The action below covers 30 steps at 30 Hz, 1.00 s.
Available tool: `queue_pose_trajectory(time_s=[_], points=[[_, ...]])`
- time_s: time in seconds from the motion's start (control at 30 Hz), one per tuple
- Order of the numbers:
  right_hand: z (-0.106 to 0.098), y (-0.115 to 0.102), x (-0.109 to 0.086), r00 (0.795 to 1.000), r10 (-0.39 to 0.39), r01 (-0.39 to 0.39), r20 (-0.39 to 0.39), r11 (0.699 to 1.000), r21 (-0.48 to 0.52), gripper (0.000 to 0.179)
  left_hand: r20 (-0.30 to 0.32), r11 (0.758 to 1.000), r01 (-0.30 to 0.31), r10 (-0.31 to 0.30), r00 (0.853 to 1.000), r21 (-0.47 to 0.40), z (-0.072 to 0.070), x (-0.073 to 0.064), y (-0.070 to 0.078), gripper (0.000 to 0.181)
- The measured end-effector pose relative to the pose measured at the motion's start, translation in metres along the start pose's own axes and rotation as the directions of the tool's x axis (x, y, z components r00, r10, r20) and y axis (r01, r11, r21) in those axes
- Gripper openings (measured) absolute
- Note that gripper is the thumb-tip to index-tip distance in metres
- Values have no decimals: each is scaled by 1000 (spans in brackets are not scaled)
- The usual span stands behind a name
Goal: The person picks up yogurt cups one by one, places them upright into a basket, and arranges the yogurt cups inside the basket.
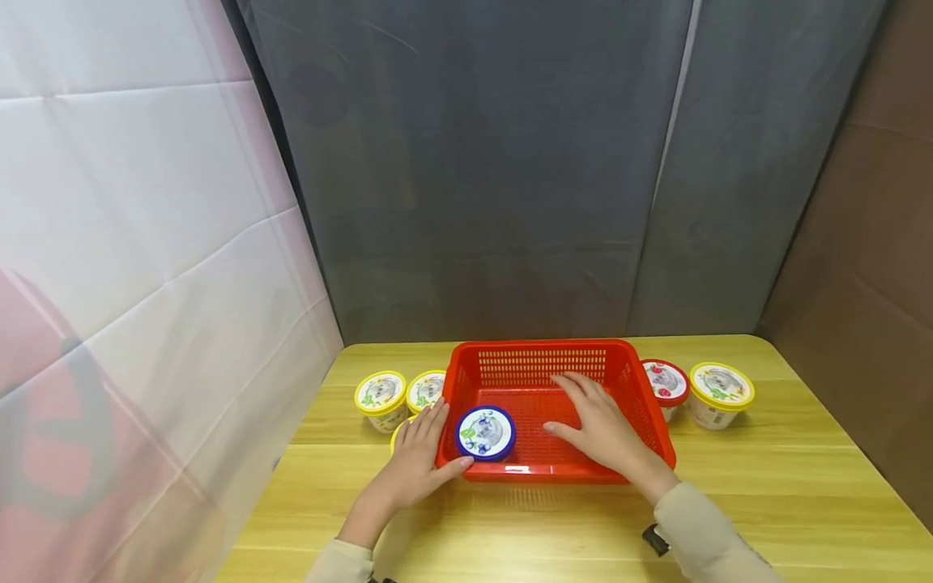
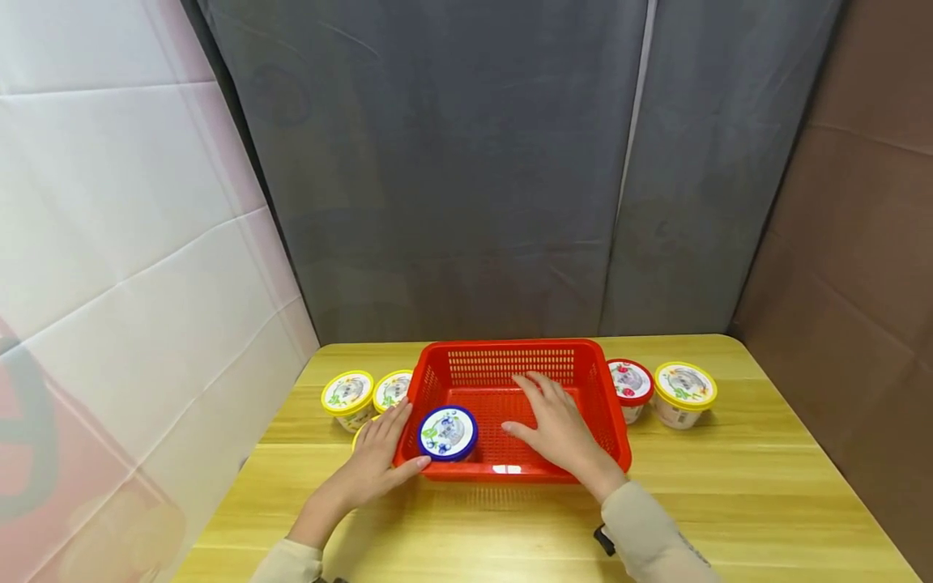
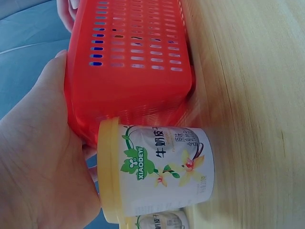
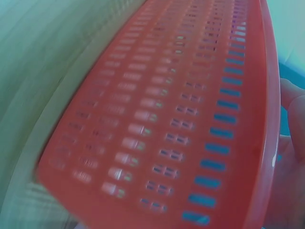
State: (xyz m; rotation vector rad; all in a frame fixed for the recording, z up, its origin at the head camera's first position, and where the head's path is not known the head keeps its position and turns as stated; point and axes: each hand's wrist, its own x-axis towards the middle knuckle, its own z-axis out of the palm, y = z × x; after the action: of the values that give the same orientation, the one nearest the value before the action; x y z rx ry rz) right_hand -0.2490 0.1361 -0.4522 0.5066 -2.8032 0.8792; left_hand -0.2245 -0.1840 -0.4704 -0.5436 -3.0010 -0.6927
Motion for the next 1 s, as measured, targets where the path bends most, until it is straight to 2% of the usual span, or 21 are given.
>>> queue_pose_trajectory(time_s=[0.37, 0.67, 1.0], points=[[-19, 24, -8, 999, 3, -4, -33, 999, -36, 82, -22, 1000, -18, 18, 1000, -8, 0, -1, 0, 96], [-31, 43, -12, 996, 1, -7, -86, 998, -64, 81, -2, 1000, -8, 8, 1000, -3, -1, -1, -1, 97], [-44, 63, -16, 994, 30, -37, -104, 997, -61, 78, 4, 1000, -13, 13, 1000, -2, 0, 1, -1, 98]])
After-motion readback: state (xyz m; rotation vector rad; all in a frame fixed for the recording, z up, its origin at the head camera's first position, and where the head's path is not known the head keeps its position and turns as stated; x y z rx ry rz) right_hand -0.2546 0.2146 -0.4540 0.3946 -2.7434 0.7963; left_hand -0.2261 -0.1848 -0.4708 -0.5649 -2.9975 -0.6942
